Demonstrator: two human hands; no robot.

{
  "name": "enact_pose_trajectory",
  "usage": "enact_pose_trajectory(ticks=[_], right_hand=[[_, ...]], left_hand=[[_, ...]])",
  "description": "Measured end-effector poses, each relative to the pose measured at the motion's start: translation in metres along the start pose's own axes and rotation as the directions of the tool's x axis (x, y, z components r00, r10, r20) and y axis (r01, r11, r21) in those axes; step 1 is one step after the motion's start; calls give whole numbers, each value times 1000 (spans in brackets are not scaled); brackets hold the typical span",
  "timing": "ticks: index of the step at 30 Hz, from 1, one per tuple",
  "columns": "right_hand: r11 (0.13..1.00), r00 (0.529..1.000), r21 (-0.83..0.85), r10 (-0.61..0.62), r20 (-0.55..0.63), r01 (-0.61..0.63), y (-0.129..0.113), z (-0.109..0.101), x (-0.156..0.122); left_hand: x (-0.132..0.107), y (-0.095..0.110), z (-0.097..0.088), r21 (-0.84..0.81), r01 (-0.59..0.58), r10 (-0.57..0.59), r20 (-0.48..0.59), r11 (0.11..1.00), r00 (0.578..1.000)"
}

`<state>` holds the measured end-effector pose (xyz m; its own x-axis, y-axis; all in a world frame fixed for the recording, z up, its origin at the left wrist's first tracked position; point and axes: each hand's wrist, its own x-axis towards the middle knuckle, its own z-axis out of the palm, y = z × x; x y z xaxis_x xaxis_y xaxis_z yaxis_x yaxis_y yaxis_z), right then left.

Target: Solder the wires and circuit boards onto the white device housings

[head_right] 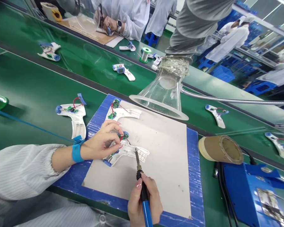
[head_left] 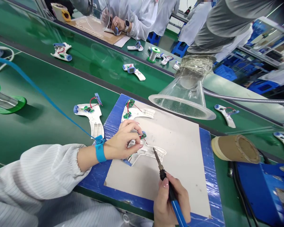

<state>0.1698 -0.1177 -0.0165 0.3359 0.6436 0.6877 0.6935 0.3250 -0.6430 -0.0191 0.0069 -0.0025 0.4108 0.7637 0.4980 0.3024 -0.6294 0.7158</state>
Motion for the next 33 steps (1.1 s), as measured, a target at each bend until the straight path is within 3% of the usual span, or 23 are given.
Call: enact_pose_trajectory(ticks=[17,29,33], right_hand=[[997,998,-50,54,-15,-55,-6,2,2],[998,998,-63,28,50,-25,-1,-2,-3],[987,991,-94,130,-39,-134,-10,3,-2]], left_hand=[[2,2,-1,51,-12,11,14,999,1000],[0,2,-1,92,-53,49,36,994,998],[2,0,-3,77,-61,63,-22,995,998]])
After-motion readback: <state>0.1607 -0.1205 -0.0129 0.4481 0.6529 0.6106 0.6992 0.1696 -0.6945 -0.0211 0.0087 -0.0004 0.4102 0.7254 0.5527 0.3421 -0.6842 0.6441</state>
